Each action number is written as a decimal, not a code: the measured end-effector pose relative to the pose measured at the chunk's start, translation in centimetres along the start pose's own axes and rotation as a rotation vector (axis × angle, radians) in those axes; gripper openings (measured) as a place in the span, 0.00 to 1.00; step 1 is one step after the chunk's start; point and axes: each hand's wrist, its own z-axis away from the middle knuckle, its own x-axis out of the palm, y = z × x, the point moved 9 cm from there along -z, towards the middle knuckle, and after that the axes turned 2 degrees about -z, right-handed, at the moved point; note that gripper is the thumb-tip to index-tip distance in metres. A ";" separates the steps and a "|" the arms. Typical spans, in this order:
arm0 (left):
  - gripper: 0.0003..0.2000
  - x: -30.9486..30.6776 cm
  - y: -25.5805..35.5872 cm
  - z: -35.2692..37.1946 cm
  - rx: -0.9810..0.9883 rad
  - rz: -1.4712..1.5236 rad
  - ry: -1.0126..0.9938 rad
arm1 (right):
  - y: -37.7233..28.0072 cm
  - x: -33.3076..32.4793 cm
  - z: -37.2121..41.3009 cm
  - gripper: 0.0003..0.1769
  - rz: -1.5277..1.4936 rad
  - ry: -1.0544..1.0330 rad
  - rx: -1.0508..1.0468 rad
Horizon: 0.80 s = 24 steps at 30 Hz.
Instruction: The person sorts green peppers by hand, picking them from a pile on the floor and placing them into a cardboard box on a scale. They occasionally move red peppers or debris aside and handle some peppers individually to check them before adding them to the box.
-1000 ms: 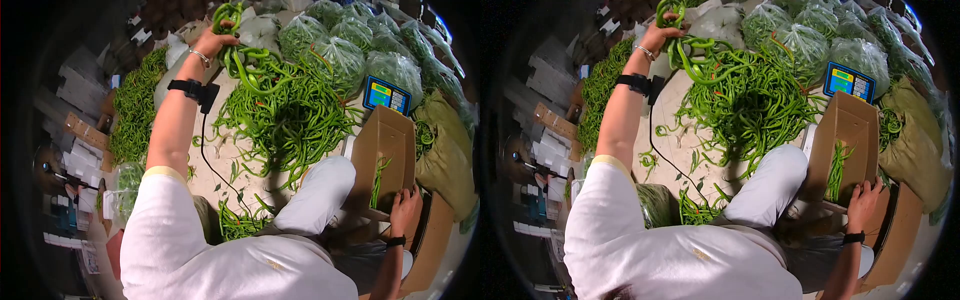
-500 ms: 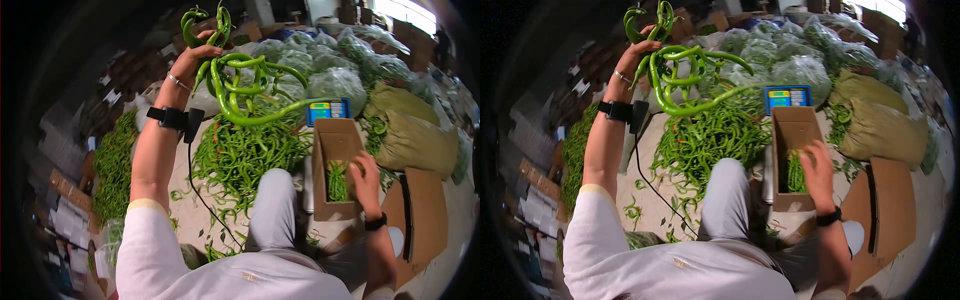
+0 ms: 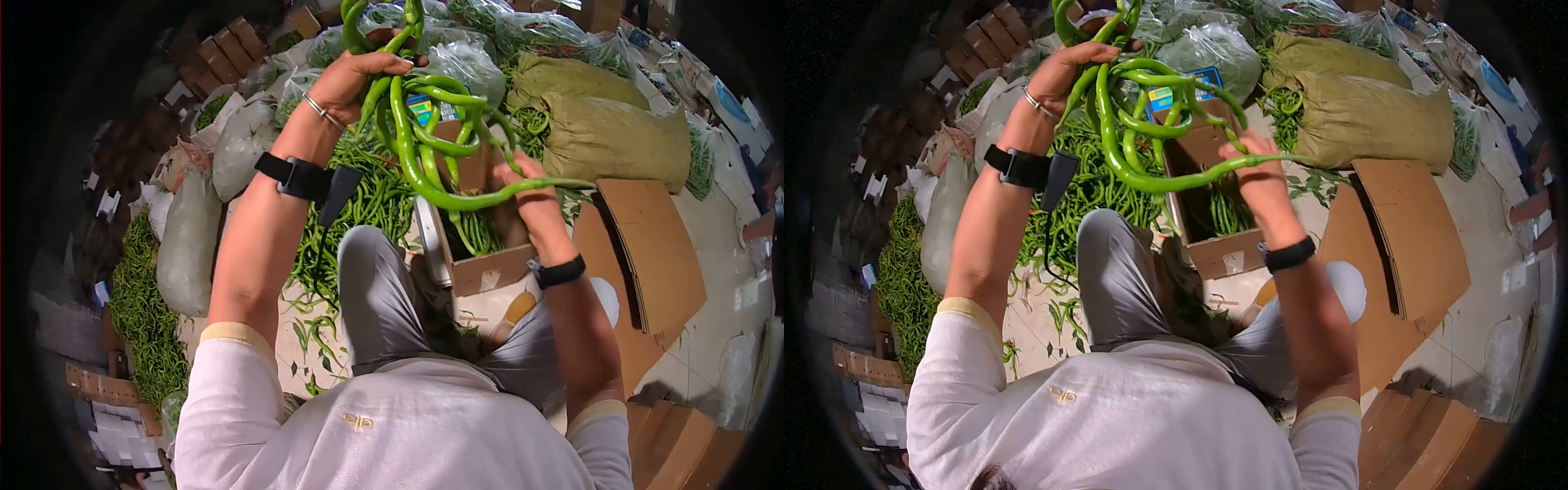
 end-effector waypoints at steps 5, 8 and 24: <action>0.13 0.1 -5.2 -2.2 -0.096 -0.137 -0.047 | 0.2 -4.9 3.8 0.12 -0.136 -0.182 0.366; 0.11 -1.7 -10.2 -4.3 -0.307 -0.067 -0.058 | 1.4 -5.9 4.3 0.14 -0.219 -0.237 0.482; 0.26 1.5 -20.2 -2.6 -0.546 -0.463 -0.020 | 3.9 -9.0 7.7 0.14 -0.866 -0.144 0.682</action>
